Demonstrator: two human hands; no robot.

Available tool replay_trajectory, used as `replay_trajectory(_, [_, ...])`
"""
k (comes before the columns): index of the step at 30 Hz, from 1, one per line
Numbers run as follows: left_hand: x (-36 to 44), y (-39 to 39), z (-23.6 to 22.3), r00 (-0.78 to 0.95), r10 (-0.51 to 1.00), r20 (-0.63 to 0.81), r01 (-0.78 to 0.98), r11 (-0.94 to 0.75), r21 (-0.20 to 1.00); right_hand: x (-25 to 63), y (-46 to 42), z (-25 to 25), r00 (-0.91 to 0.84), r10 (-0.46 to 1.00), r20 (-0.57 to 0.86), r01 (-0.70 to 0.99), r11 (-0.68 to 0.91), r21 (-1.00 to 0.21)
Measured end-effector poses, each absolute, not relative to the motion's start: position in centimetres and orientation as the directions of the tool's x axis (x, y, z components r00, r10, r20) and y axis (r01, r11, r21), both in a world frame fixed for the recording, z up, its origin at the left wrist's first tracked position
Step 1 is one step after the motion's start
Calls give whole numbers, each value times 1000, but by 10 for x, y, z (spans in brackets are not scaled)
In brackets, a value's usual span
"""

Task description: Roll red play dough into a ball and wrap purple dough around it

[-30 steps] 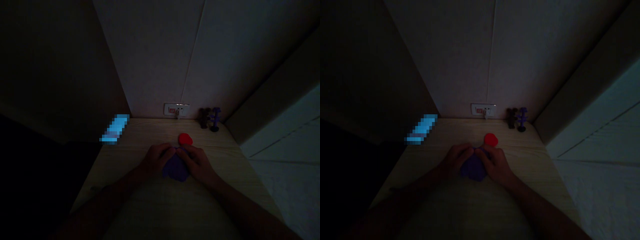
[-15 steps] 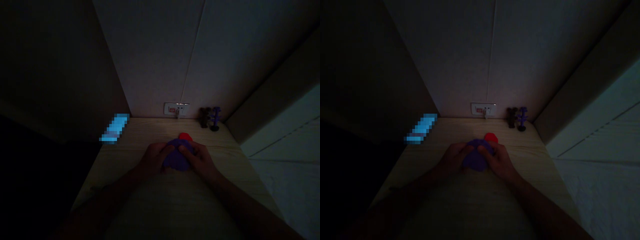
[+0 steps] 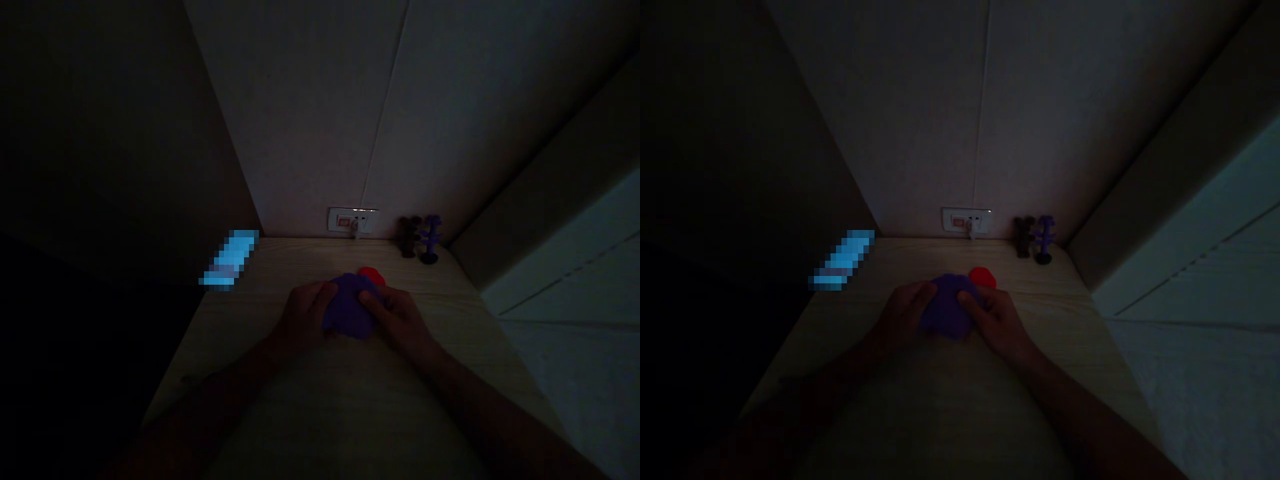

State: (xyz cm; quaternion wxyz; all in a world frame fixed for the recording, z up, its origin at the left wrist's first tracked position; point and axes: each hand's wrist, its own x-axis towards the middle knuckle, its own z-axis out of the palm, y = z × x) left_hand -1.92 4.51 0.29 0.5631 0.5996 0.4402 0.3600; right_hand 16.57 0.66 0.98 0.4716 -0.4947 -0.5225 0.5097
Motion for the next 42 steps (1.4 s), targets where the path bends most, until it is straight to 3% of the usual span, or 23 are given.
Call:
replay_trajectory(6, [-18, 48, 2, 380, 923, -59, 48, 44, 998, 163, 4, 12, -83, 996, 14, 92, 22, -996])
replay_trajectory(11, [-18, 47, 4, 341, 938, 64, 241, -153, 958, 162, 2, 11, -17, 992, 122, 337, 120, -934])
replay_trajectory(15, [-18, 43, 5, 354, 935, -7, 201, -68, 977, 165, 2, 12, -2, 979, 204, 470, 181, -864])
replay_trajectory(18, [-17, 39, 6, 371, 923, -104, 143, 54, 988, 163, 0, 12, -2, 997, 73, 306, 70, -949])
replay_trajectory(22, [-17, 39, 6, 352, 929, -110, 53, 97, 994, 161, -1, 14, -161, 985, -58, 111, -40, -993])
replay_trajectory(28, [-14, 44, 3, 479, 870, -117, -6, 137, 991, 163, 0, 11, -186, 981, -63, 52, -54, -997])
replay_trajectory(36, [-18, 43, 1, 456, 889, -44, 49, 24, 999, 161, -2, 9, -142, 990, 1, 158, 24, -987])
replay_trajectory(42, [-19, 39, 13, 369, 929, -6, 217, -79, 973, 160, -4, 13, -161, 986, -50, 54, -42, -998])
